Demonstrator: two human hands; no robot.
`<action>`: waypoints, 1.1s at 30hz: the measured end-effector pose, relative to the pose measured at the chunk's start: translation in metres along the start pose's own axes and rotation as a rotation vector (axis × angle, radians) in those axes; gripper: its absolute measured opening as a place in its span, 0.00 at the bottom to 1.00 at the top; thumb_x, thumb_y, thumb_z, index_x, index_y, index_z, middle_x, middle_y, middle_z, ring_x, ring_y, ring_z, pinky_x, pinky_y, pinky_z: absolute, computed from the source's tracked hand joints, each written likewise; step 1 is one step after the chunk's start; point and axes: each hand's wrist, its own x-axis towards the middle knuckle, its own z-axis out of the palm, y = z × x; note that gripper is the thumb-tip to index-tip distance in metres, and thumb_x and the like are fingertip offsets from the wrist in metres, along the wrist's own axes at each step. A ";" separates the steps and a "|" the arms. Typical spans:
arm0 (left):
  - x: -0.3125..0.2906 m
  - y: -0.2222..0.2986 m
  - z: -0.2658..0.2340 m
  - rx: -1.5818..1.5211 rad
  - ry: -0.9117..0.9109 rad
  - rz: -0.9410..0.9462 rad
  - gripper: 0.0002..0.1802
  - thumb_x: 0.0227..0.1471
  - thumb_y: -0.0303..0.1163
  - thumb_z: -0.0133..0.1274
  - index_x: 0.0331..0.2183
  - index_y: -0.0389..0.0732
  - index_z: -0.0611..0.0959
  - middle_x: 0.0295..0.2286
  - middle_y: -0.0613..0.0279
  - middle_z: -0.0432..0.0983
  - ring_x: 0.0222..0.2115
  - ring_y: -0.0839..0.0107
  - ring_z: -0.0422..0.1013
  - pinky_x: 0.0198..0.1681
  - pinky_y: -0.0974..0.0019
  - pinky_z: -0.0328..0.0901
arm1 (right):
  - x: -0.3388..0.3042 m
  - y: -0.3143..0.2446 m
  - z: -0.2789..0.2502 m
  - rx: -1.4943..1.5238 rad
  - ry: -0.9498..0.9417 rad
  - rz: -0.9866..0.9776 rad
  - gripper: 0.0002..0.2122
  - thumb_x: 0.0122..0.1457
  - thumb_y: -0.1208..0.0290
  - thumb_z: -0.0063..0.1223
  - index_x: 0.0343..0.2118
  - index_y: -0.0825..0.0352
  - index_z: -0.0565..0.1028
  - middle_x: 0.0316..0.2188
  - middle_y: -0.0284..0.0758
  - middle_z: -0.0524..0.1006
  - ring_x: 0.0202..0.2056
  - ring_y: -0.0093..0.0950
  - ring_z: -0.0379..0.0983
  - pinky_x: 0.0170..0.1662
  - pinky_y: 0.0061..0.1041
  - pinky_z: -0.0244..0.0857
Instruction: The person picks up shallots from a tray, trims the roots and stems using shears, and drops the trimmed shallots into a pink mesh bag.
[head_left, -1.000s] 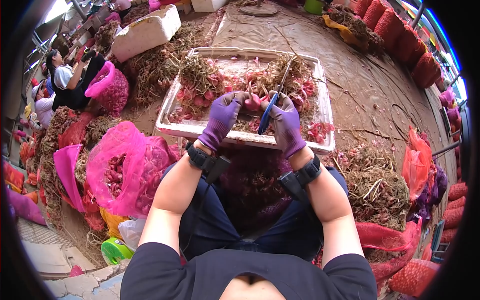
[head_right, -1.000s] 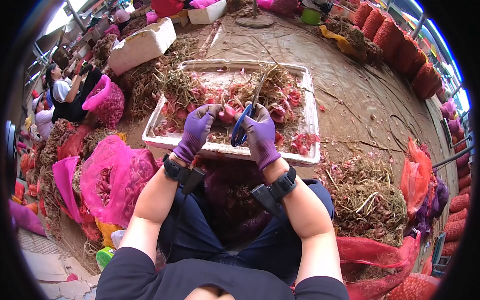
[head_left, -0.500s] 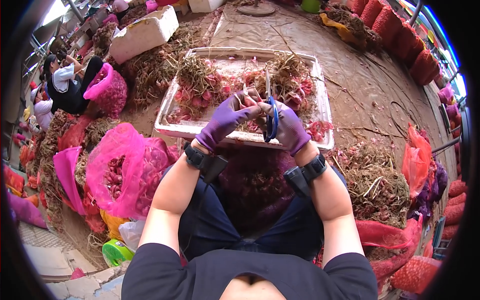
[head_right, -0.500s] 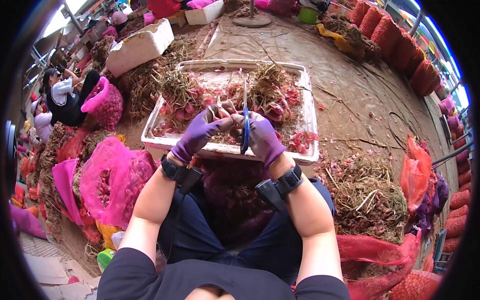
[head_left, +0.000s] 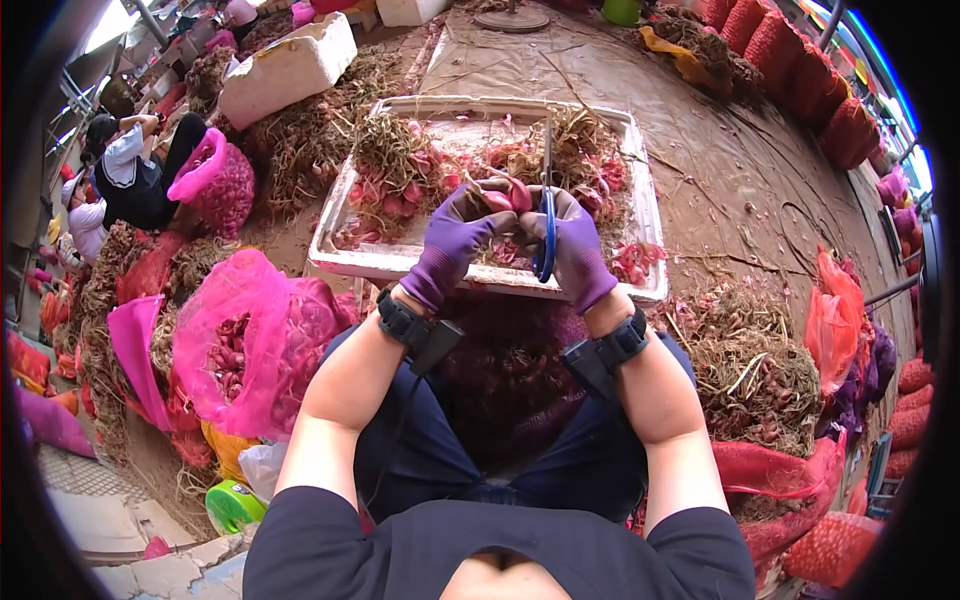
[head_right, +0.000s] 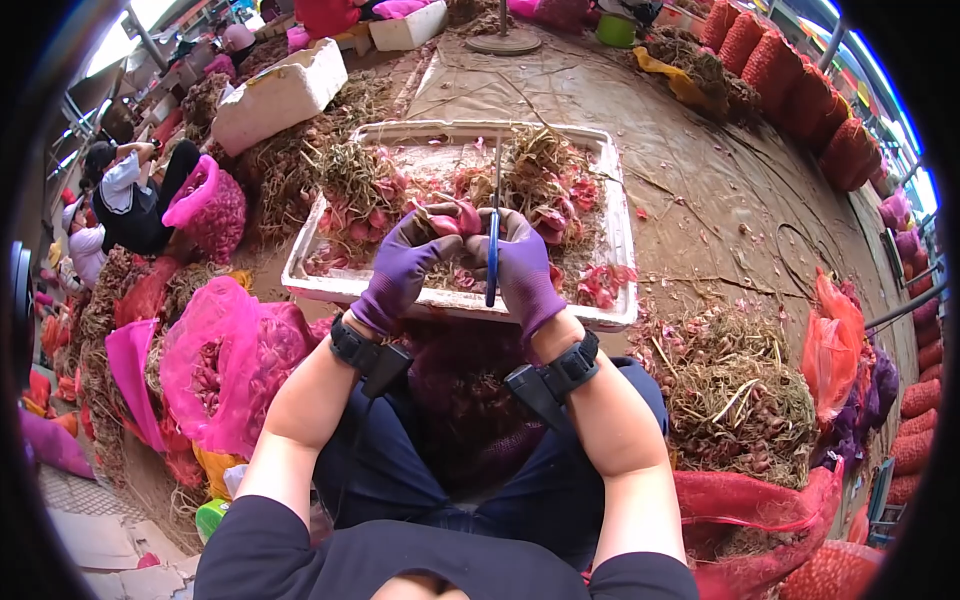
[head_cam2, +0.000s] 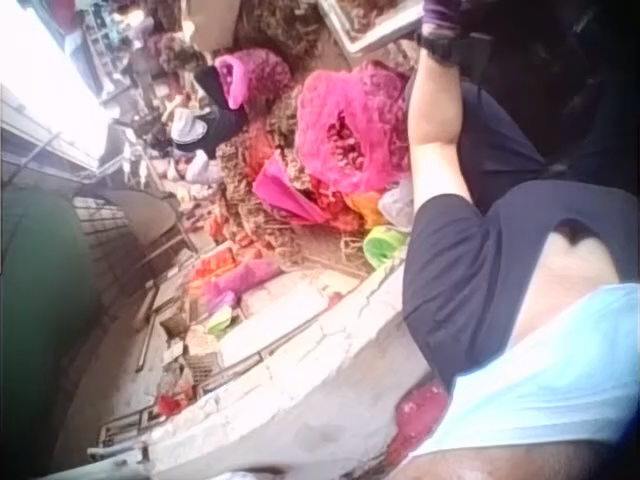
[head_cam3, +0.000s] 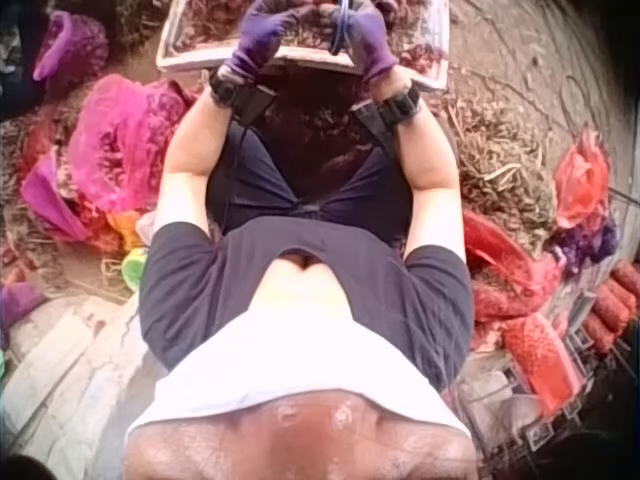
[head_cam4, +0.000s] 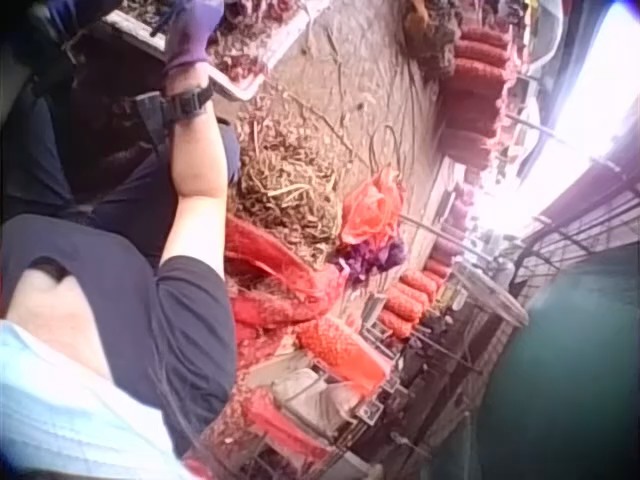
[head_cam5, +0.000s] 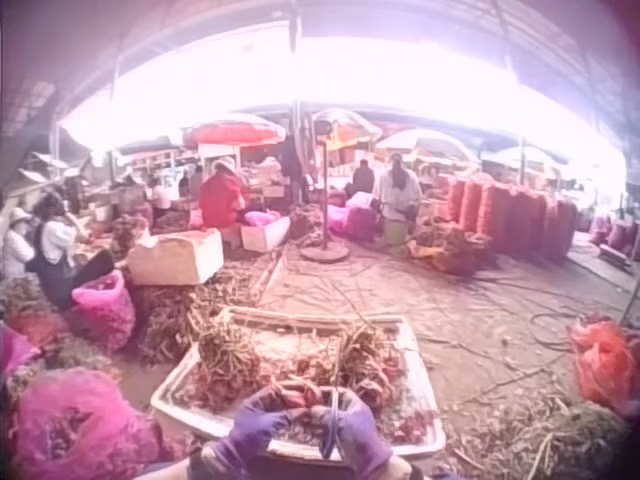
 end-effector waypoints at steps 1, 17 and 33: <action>0.000 -0.001 -0.002 0.001 0.001 -0.001 0.15 0.53 0.23 0.51 0.44 0.38 0.75 0.38 0.65 0.75 0.37 0.79 0.71 0.43 0.70 0.68 | 0.002 0.001 -0.002 -0.061 -0.004 -0.036 0.18 0.50 0.81 0.53 0.45 0.69 0.66 0.28 0.32 0.73 0.28 0.24 0.74 0.27 0.21 0.71; -0.001 0.013 -0.005 0.187 -0.113 0.035 0.23 0.58 0.41 0.46 0.52 0.38 0.69 0.41 0.62 0.73 0.39 0.77 0.69 0.44 0.73 0.65 | -0.007 -0.008 0.010 -0.221 -0.082 -0.066 0.20 0.47 0.76 0.56 0.46 0.69 0.68 0.28 0.29 0.74 0.27 0.15 0.71 0.27 0.14 0.65; 0.011 0.012 -0.048 -0.412 0.459 -0.409 0.17 0.56 0.46 0.47 0.32 0.41 0.75 0.19 0.66 0.72 0.18 0.74 0.70 0.23 0.70 0.68 | -0.012 -0.010 0.018 -0.995 -0.005 -0.513 0.24 0.44 0.53 0.64 0.36 0.65 0.68 0.24 0.38 0.74 0.27 0.36 0.73 0.31 0.33 0.65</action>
